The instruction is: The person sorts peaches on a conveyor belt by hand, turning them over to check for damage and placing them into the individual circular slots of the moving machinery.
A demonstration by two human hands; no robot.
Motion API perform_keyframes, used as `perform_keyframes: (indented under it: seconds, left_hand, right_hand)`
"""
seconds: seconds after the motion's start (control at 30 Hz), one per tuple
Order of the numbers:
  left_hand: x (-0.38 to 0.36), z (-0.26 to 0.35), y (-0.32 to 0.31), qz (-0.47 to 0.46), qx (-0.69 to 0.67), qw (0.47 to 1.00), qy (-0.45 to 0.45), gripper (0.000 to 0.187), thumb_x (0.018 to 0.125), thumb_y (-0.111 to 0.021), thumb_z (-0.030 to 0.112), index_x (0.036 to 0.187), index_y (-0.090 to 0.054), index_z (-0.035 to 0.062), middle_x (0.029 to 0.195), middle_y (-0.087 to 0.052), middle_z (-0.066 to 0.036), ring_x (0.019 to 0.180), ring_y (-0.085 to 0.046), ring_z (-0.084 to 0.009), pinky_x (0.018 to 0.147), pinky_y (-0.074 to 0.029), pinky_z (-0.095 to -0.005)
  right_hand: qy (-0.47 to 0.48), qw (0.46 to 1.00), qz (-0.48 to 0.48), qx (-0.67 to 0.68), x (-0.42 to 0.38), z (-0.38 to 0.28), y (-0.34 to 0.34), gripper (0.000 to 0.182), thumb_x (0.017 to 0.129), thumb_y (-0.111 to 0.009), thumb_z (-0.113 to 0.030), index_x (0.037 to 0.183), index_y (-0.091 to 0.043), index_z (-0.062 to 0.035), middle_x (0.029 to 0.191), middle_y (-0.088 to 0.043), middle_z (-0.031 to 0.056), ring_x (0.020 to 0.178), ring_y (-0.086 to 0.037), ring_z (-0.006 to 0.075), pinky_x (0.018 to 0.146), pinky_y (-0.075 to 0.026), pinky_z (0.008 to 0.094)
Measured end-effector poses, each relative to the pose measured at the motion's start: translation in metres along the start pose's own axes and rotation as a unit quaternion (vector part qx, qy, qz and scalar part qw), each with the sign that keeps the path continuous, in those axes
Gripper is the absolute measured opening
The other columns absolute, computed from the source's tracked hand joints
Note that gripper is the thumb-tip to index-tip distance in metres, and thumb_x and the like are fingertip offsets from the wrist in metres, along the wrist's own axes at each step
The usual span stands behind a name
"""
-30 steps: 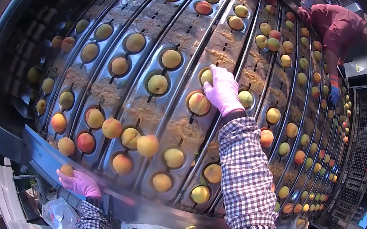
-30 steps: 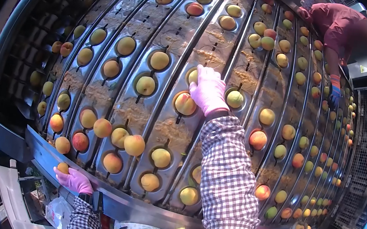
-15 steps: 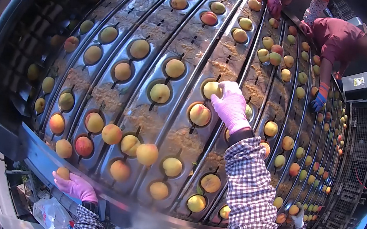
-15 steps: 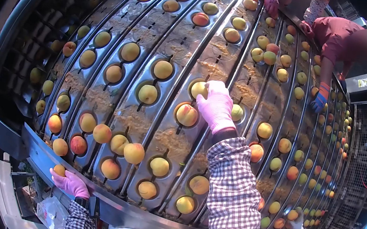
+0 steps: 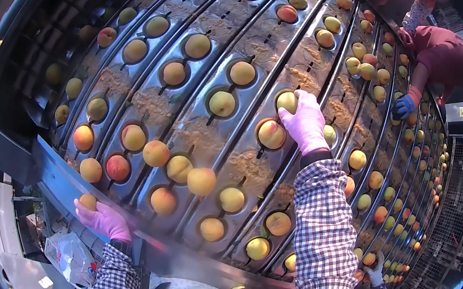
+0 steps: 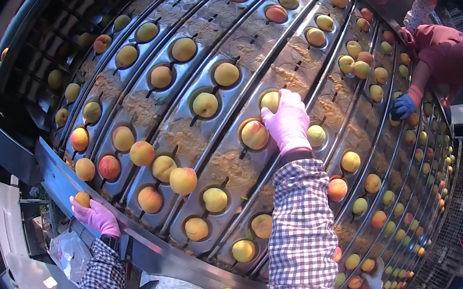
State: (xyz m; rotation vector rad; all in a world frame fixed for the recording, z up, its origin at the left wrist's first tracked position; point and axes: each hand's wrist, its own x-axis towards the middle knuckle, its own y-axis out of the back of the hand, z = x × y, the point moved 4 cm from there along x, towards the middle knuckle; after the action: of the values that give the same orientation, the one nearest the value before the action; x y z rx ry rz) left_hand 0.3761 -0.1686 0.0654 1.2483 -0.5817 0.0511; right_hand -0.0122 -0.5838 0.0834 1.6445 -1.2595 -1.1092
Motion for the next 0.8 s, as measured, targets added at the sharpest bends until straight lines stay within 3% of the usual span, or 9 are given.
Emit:
perform_keyframes:
  seconds: [0.17, 0.27, 0.33, 0.47, 0.6, 0.67, 0.73, 0.8]
  left_hand:
    - [-0.001, 0.009, 0.005, -0.006, -0.003, 1.0, 0.006, 0.063, 0.098, -0.055, 0.012, 0.155, -0.03, 0.0066, 0.15, -0.038, -0.029, 0.138, -0.039, -0.0443, 0.117, -0.033, -0.0519]
    - [0.004, 0.01, 0.005, -0.021, -0.001, 1.0, 0.009, 0.062, 0.098, -0.055, 0.012, 0.154, -0.029, 0.0059, 0.149, -0.038, -0.03, 0.138, -0.04, -0.0447, 0.117, -0.033, -0.0512]
    - [0.01, 0.009, 0.004, -0.028, -0.003, 0.999, 0.018, 0.061, 0.099, -0.055, 0.013, 0.154, -0.03, 0.0055, 0.148, -0.039, -0.03, 0.138, -0.04, -0.0447, 0.117, -0.033, -0.0508]
    - [0.025, 0.006, -0.001, -0.005, -0.005, 1.0, -0.002, 0.065, 0.096, -0.058, 0.012, 0.155, -0.03, 0.0107, 0.147, -0.039, -0.028, 0.136, -0.04, -0.0446, 0.114, -0.034, -0.0521]
    - [0.051, 0.003, -0.004, -0.023, -0.008, 1.0, 0.009, 0.065, 0.096, -0.059, 0.013, 0.155, -0.03, 0.0105, 0.147, -0.039, -0.028, 0.135, -0.041, -0.0444, 0.114, -0.034, -0.0515]
    - [0.063, 0.003, -0.012, -0.016, -0.007, 1.0, 0.008, 0.065, 0.096, -0.059, 0.013, 0.155, -0.03, 0.0104, 0.148, -0.039, -0.028, 0.135, -0.041, -0.0443, 0.114, -0.034, -0.0515]
    - [0.077, 0.003, -0.016, -0.016, 0.003, 1.0, 0.003, 0.065, 0.096, -0.059, 0.013, 0.155, -0.03, 0.0105, 0.147, -0.039, -0.028, 0.135, -0.041, -0.0443, 0.114, -0.034, -0.0514]
    - [0.09, 0.0, -0.022, -0.015, 0.006, 1.0, 0.002, 0.065, 0.096, -0.059, 0.013, 0.155, -0.03, 0.0107, 0.147, -0.039, -0.027, 0.135, -0.041, -0.0442, 0.114, -0.034, -0.0513]
  right_hand:
    - [-0.015, 0.999, -0.024, -0.015, 0.001, 0.001, 0.001, 0.064, 0.079, -0.082, -0.028, 0.134, -0.057, -0.0061, 0.127, -0.059, 0.0172, 0.119, -0.061, 0.0349, 0.101, -0.05, 0.042]
    - [0.035, 0.996, 0.076, 0.005, -0.007, 0.01, -0.018, 0.061, 0.077, -0.081, -0.021, 0.131, -0.056, -0.0065, 0.128, -0.057, 0.0164, 0.121, -0.059, 0.0352, 0.102, -0.049, 0.0421]
    - [0.006, 0.998, 0.067, 0.008, -0.008, 0.006, -0.017, 0.061, 0.077, -0.08, -0.019, 0.131, -0.055, -0.0067, 0.129, -0.056, 0.0161, 0.121, -0.058, 0.0353, 0.102, -0.049, 0.0422]
    - [-0.031, 0.997, 0.011, -0.064, -0.004, -0.013, 0.002, 0.063, 0.081, -0.078, -0.031, 0.135, -0.054, -0.0099, 0.132, -0.056, 0.0134, 0.125, -0.055, 0.0333, 0.103, -0.047, 0.0448]
    - [0.039, 0.99, 0.115, -0.071, 0.012, -0.049, 0.001, 0.058, 0.083, -0.078, -0.034, 0.133, -0.059, -0.0095, 0.132, -0.06, 0.0117, 0.123, -0.057, 0.0326, 0.103, -0.047, 0.0446]
    - [0.049, 0.998, 0.031, 0.015, 0.02, -0.082, 0.003, 0.056, 0.083, -0.078, -0.03, 0.132, -0.06, -0.0096, 0.129, -0.062, 0.0123, 0.123, -0.058, 0.0332, 0.103, -0.048, 0.0449]
    - [0.132, 0.987, 0.08, 0.038, 0.03, -0.104, -0.015, 0.057, 0.081, -0.074, -0.017, 0.137, -0.059, -0.0155, 0.135, -0.058, 0.0129, 0.126, -0.056, 0.0338, 0.105, -0.048, 0.0458]
    - [0.186, 0.979, 0.074, -0.042, 0.038, -0.126, -0.025, 0.06, 0.078, -0.073, -0.01, 0.136, -0.058, -0.0168, 0.138, -0.057, 0.0118, 0.126, -0.056, 0.0349, 0.106, -0.048, 0.0447]
